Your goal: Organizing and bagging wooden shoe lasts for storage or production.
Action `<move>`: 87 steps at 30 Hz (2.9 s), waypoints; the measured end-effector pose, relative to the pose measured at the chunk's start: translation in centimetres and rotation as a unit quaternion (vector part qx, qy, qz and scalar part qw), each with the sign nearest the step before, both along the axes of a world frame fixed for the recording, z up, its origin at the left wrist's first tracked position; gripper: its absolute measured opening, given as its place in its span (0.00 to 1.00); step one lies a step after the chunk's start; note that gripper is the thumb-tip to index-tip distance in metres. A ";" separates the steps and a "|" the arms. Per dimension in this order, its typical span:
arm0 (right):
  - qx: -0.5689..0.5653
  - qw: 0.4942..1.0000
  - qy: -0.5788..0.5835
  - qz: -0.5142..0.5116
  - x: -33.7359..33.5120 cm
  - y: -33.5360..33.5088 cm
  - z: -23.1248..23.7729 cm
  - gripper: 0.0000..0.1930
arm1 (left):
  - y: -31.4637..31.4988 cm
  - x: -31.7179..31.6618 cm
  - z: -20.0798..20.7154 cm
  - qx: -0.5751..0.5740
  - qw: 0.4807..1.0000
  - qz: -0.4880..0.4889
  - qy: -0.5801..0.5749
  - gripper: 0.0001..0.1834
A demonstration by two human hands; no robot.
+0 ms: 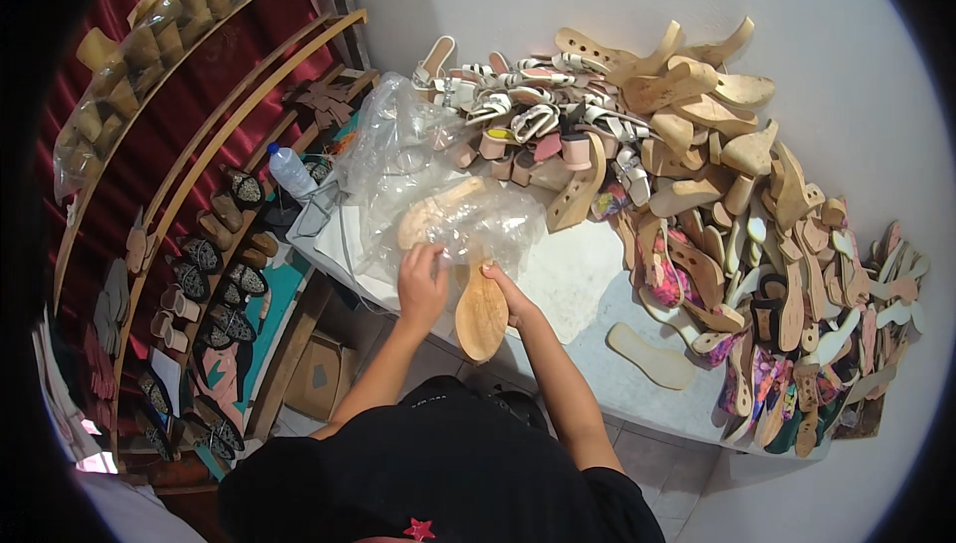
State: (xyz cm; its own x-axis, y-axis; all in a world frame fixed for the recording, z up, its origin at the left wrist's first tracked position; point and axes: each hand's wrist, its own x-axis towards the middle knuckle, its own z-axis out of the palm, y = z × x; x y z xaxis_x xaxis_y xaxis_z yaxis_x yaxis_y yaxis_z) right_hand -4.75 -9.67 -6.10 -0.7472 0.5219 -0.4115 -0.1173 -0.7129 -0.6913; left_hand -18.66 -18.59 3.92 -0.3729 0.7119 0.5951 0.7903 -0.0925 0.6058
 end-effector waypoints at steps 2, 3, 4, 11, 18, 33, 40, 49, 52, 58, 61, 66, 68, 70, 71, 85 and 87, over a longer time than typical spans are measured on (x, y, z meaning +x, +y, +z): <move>-0.044 0.998 0.035 -0.007 -0.7 0.7 0.0 0.32 | -0.4 0.5 0.1 0.008 1.000 -0.021 0.006 0.09; -0.090 0.994 0.067 -0.015 -1.0 0.8 0.0 0.30 | -0.6 0.6 0.0 0.003 0.999 -0.035 -0.009 0.09; -0.090 0.994 0.067 -0.013 -1.2 0.8 0.0 0.30 | -0.7 0.5 -0.1 -0.003 0.998 -0.050 -0.024 0.08; -0.088 0.983 0.075 -0.145 -2.9 2.6 3.2 0.31 | -1.5 -0.1 -0.3 -0.024 0.997 -0.069 -0.019 0.08; -0.150 0.977 0.122 -0.090 -1.8 4.5 4.5 0.38 | -2.0 -1.0 0.7 -0.042 0.993 0.072 0.081 0.26; -0.092 0.951 0.172 -0.239 -5.5 2.7 -0.6 0.31 | -2.7 -0.9 -0.7 0.009 0.984 -0.097 -0.149 0.10; 0.163 0.949 0.073 -0.259 -7.4 4.1 -6.5 0.26 | -2.5 0.4 -0.7 0.060 0.973 -0.201 -0.100 0.07; 0.169 0.949 0.050 -0.259 -8.0 3.5 -8.3 0.25 | -3.6 0.0 -1.1 -0.002 0.963 -0.239 -0.123 0.08; 0.172 0.948 0.042 -0.263 -8.2 3.5 -8.8 0.25 | -4.1 -0.5 0.0 -0.036 0.959 -0.261 -0.106 0.09; 0.183 0.942 0.025 -0.281 -7.9 3.6 -9.7 0.25 | -2.3 -5.4 1.6 0.014 0.986 -0.155 -0.067 0.10; 0.185 0.939 0.017 -0.289 -8.3 4.6 -9.6 0.24 | 2.0 -8.9 0.1 -0.007 0.989 -0.114 -0.092 0.10; 0.191 0.933 0.003 -0.304 -9.1 5.2 -10.1 0.24 | 6.3 -11.6 -3.6 -0.062 0.981 -0.185 -0.015 0.15; 0.193 0.931 -0.003 -0.310 -8.7 5.4 -10.4 0.24 | 7.0 -11.8 -4.7 -0.166 0.969 -0.182 -0.016 0.20; 0.196 0.929 -0.009 -0.313 -9.1 5.6 -10.7 0.24 | 7.4 -12.0 -5.9 -0.200 0.963 -0.181 -0.011 0.21; 0.197 0.928 -0.012 -0.315 -9.2 5.6 -10.9 0.24 | 7.5 -11.9 -6.2 -0.235 0.955 -0.180 -0.005 0.23; 0.213 0.911 -0.050 -0.349 -8.6 9.1 -11.7 0.23 | 8.3 -11.5 -7.8 -0.205 0.959 -0.194 0.005 0.26; 0.223 0.901 -0.086 -0.361 -9.2 7.9 -9.6 0.23 | 7.5 -11.8 -8.2 -0.208 0.960 -0.186 0.010 0.26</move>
State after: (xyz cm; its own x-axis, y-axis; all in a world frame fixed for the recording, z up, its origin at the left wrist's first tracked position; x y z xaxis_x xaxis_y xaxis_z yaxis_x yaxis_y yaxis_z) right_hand -13.99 -1.77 -15.73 -0.0910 0.9888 -0.1181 -0.3026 -0.1404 -0.9427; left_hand -30.45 -11.10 -4.27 -0.0380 0.9713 0.2349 0.7613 -0.1241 0.6364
